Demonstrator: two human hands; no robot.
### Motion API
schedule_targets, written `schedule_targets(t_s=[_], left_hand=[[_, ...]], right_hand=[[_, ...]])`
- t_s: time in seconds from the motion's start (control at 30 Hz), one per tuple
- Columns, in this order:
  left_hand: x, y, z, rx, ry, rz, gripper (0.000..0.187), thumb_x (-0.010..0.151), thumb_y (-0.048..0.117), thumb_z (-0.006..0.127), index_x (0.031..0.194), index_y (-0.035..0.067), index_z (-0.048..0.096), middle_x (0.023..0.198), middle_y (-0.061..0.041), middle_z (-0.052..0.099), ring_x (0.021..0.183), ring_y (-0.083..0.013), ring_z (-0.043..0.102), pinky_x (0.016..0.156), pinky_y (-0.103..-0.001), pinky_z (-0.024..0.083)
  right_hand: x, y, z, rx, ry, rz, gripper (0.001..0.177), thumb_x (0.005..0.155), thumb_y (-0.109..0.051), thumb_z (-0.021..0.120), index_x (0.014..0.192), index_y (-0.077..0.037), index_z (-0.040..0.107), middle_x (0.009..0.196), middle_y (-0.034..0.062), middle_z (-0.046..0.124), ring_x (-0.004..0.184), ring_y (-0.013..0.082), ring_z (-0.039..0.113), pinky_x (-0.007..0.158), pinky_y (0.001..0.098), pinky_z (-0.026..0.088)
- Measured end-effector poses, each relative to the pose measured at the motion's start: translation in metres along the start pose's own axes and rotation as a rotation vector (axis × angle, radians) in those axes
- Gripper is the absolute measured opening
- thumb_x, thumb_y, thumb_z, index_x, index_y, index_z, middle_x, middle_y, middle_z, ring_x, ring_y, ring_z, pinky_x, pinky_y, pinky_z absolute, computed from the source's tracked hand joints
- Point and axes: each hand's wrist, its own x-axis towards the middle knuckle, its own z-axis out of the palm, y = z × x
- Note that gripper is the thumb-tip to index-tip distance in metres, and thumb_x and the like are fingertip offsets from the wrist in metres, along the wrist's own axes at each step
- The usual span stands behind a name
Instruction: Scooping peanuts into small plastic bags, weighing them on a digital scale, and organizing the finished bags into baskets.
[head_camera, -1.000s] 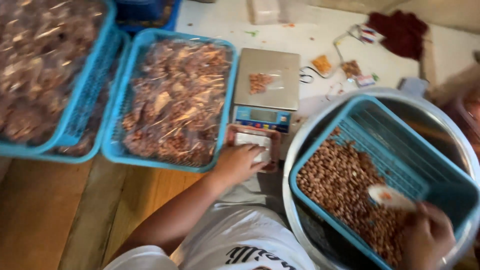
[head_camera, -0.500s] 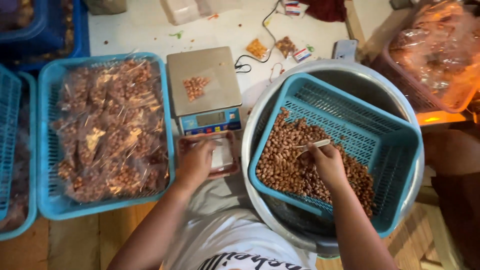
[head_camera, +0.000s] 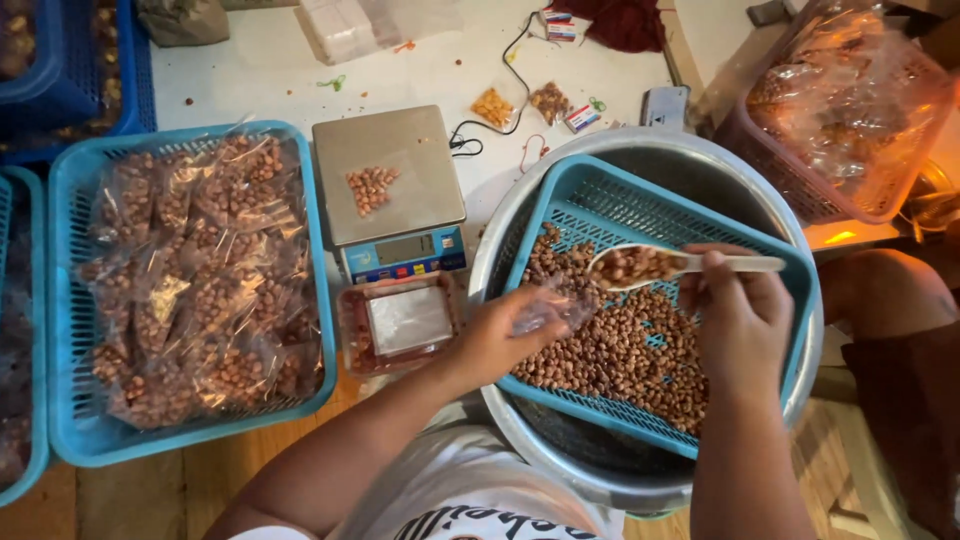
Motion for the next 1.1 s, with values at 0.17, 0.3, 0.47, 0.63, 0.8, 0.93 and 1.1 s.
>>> schedule_targets(t_s=[0.17,0.3,0.47,0.63,0.8,0.93,1.1], left_hand=[[0.011,0.002,0.011,0.185,-0.108,0.025,0.032,0.086,0.019,0.085,0.115,0.012,0.073,0.096,-0.001,0.079,0.104,-0.0193,0.075,0.096,-0.036,0.057],[0.014,0.005,0.018,0.222,-0.112,-0.043,0.033,0.081,0.010,0.085,0.107,0.004,0.067,0.087,-0.012,0.074,0.092,-0.0245,0.073,0.079,-0.040,0.060],[0.017,-0.010,0.021,0.146,-0.133,-0.095,0.055,0.085,0.015,0.084,0.131,-0.007,0.063,0.106,-0.028,0.074,0.101,-0.0396,0.073,0.077,-0.046,0.061],[0.023,-0.014,0.016,-0.293,-0.356,-0.141,0.038,0.106,0.024,0.054,0.143,0.015,0.053,0.159,-0.021,0.042,0.133,-0.0363,0.058,0.099,-0.055,0.060],[0.072,0.016,-0.052,0.023,-0.152,0.138,0.012,0.108,0.016,0.048,0.111,0.015,0.059,0.118,-0.006,0.068,0.107,-0.0197,0.068,0.093,-0.034,0.060],[0.133,0.004,-0.168,0.726,0.496,0.224,0.020,0.100,0.030,0.065,0.113,0.018,0.073,0.111,-0.001,0.078,0.101,-0.0181,0.073,0.089,-0.031,0.054],[0.134,0.005,-0.210,0.928,0.569,0.000,0.029,0.091,0.003,0.060,0.114,0.014,0.075,0.120,-0.007,0.067,0.102,-0.0213,0.067,0.093,-0.035,0.053]], right_hand=[[-0.020,-0.029,0.008,-0.221,-0.081,-0.337,0.017,0.109,0.007,0.058,0.095,0.008,0.068,0.093,0.0253,0.067,0.064,0.0241,0.059,0.060,0.0356,0.048],[-0.033,-0.043,0.015,-0.387,-0.177,-0.311,0.014,0.103,-0.006,0.065,0.110,-0.001,0.076,0.077,0.0134,0.069,0.059,0.0204,0.061,0.060,0.0303,0.051],[-0.022,-0.028,0.007,-0.212,-0.116,-0.269,0.019,0.110,-0.003,0.057,0.115,0.009,0.070,0.071,0.0145,0.059,0.062,0.0181,0.053,0.062,0.0296,0.046],[-0.018,-0.034,0.008,-0.080,0.145,0.035,0.016,0.109,-0.014,0.059,0.108,-0.002,0.070,0.077,0.0084,0.061,0.061,0.0132,0.053,0.059,0.0222,0.039],[-0.019,0.013,-0.027,-0.030,0.308,0.098,0.015,0.108,-0.019,0.064,0.108,-0.006,0.072,0.075,0.0034,0.060,0.065,0.0066,0.056,0.059,0.0171,0.044],[-0.037,0.049,-0.047,0.021,0.363,0.205,0.014,0.108,-0.018,0.067,0.110,-0.005,0.071,0.080,0.0065,0.065,0.066,0.0078,0.060,0.061,0.0164,0.048],[-0.051,0.069,-0.054,0.017,0.256,0.195,0.016,0.111,-0.016,0.061,0.111,-0.002,0.067,0.089,0.0092,0.065,0.070,0.0116,0.057,0.062,0.0222,0.046]])
